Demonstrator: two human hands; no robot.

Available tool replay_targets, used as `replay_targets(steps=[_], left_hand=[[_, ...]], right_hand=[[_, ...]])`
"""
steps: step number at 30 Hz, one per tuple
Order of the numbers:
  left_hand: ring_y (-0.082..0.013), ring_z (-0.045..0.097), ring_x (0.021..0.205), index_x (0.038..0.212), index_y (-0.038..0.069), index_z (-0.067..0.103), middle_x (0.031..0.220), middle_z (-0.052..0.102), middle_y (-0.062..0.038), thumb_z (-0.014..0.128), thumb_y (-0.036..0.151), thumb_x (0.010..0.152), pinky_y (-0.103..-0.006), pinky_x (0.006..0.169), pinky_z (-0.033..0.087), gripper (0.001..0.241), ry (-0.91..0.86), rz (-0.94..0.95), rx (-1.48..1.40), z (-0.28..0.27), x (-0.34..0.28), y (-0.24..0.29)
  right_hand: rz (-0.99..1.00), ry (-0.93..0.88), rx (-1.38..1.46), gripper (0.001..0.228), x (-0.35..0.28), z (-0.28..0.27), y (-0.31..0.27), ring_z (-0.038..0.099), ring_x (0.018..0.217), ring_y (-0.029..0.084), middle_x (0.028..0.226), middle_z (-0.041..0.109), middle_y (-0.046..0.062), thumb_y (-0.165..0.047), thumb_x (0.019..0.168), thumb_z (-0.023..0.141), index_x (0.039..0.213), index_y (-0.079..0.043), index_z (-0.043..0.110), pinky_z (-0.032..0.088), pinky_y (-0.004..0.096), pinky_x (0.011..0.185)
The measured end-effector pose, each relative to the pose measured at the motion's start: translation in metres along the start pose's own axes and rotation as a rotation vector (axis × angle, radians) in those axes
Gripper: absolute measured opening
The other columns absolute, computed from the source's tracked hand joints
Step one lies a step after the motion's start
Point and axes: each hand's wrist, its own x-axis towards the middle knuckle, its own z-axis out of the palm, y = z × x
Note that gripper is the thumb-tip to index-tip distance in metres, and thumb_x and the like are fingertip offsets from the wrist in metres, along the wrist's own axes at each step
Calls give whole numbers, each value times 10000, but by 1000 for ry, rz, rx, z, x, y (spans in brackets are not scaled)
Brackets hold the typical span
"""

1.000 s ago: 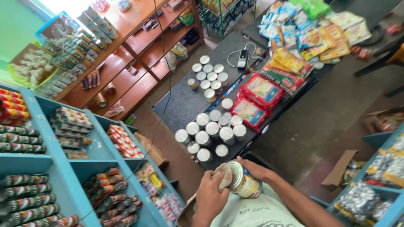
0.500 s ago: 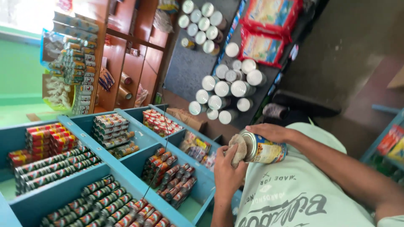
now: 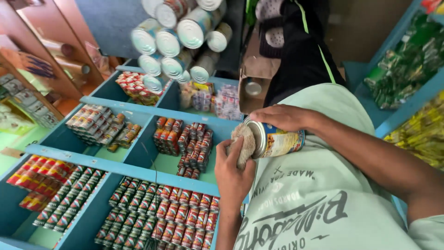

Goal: Cleaning and wiping dust off canned goods in a grocery store setting.

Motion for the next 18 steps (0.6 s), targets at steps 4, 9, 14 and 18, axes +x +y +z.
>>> replay_targets(steps=[4, 9, 14, 18], left_hand=[[-346, 640, 1039, 1241, 77, 708, 1247, 598, -185, 705, 106, 708, -400, 866, 557, 534, -59, 11, 31, 1, 5, 6], [-345, 654, 1013, 1223, 69, 708, 1230, 611, -189, 702, 91, 699, -402, 832, 565, 524, -82, 37, 59, -2, 17, 17], [-339, 650, 1024, 1238, 78, 702, 1238, 609, -185, 697, 92, 697, -401, 830, 566, 542, -109, 41, 60, -8, 25, 25], [-338, 648, 1018, 1252, 89, 701, 1238, 608, -180, 701, 97, 700, -400, 830, 565, 552, -127, 58, 72, -9, 31, 27]], right_hand=[[-15, 1, 13, 752, 2, 2, 22, 654, 1259, 166, 1450, 673, -15, -615, 900, 378, 1410, -122, 627, 452, 316, 1101], [-15, -9, 172, 599, 0, -1, 26, 649, 928, 130, 1139, 773, -2, -518, 954, 400, 1166, -64, 728, 532, 300, 886], [-51, -16, 214, 583, -2, -6, 24, 646, 941, 124, 1158, 772, 0, -489, 967, 402, 1172, -46, 721, 532, 301, 901], [-79, -20, 266, 562, -1, -9, 27, 640, 909, 137, 1120, 774, 21, -477, 972, 403, 1145, -49, 724, 535, 311, 874]])
